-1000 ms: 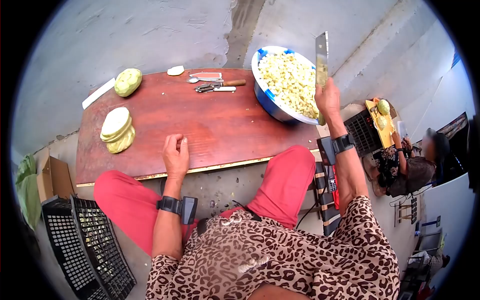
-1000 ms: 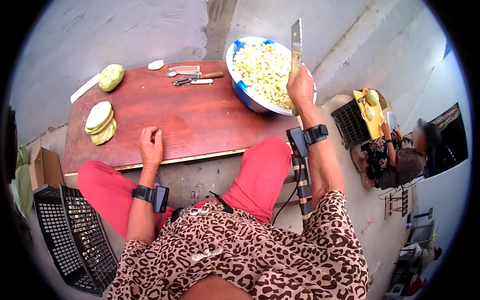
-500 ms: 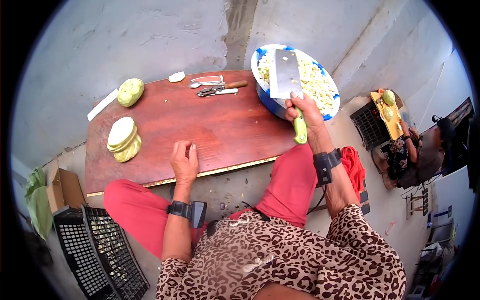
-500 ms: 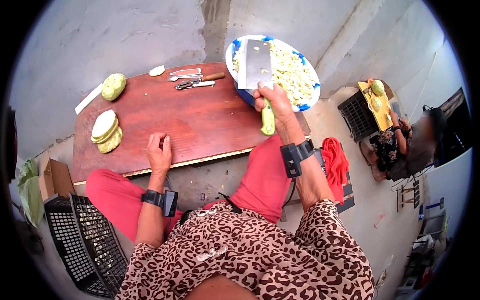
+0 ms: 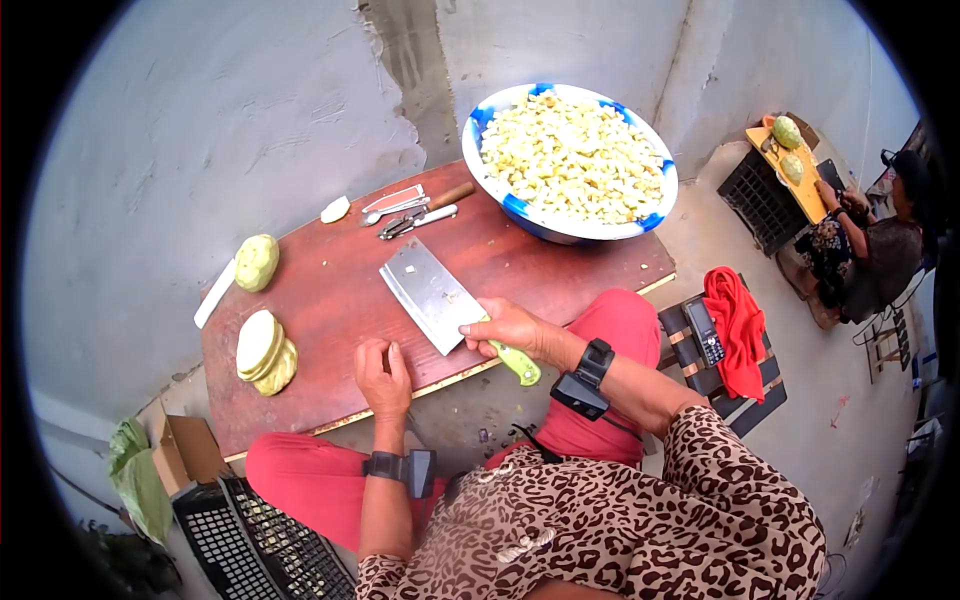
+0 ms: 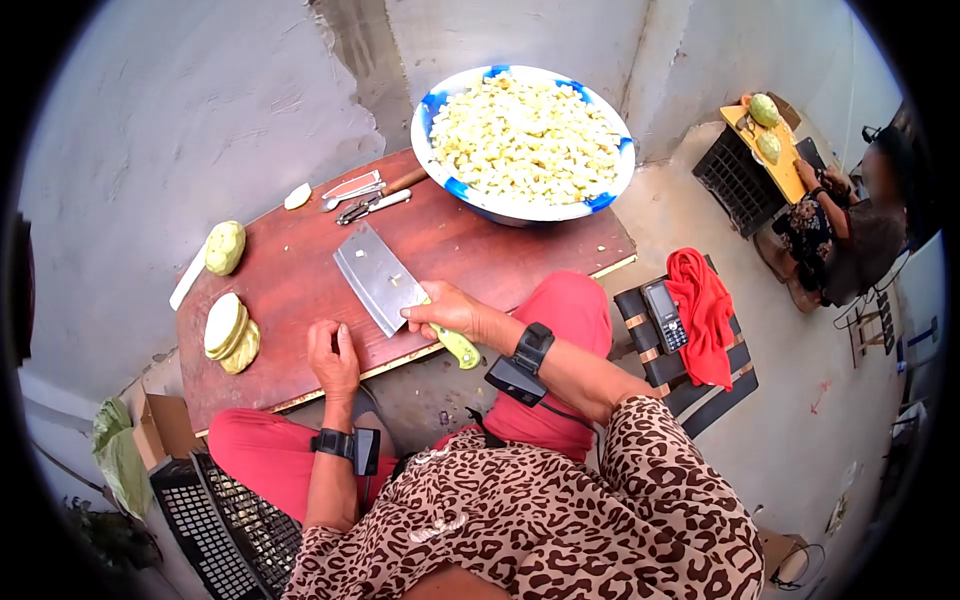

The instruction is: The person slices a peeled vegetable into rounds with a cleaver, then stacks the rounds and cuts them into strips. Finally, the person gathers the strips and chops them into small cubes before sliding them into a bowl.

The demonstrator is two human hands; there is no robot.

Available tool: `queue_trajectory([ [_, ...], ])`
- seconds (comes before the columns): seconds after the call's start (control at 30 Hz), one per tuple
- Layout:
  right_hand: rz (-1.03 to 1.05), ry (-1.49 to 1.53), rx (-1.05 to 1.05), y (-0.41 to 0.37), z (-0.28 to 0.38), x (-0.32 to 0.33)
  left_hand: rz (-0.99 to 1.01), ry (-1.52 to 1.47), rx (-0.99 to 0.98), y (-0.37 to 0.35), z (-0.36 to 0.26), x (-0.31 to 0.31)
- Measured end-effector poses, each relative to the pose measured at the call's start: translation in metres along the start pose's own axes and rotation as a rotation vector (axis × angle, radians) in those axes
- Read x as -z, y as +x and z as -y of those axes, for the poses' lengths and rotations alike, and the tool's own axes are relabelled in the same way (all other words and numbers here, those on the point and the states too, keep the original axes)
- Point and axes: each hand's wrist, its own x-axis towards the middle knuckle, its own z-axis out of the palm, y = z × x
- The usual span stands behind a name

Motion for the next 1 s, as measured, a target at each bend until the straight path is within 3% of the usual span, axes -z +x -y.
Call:
queue_trajectory([
  [0.33,-0.027,-0.213,-0.056,-0.009,-0.004,-0.022,0.105,0.116,-0.042,0.000,-0.010,0.006],
  [1.0,0.013,-0.298,-0.141,-0.016,-0.005,-0.022,0.102,0.138,0.000,0.003,-0.024,0.004],
])
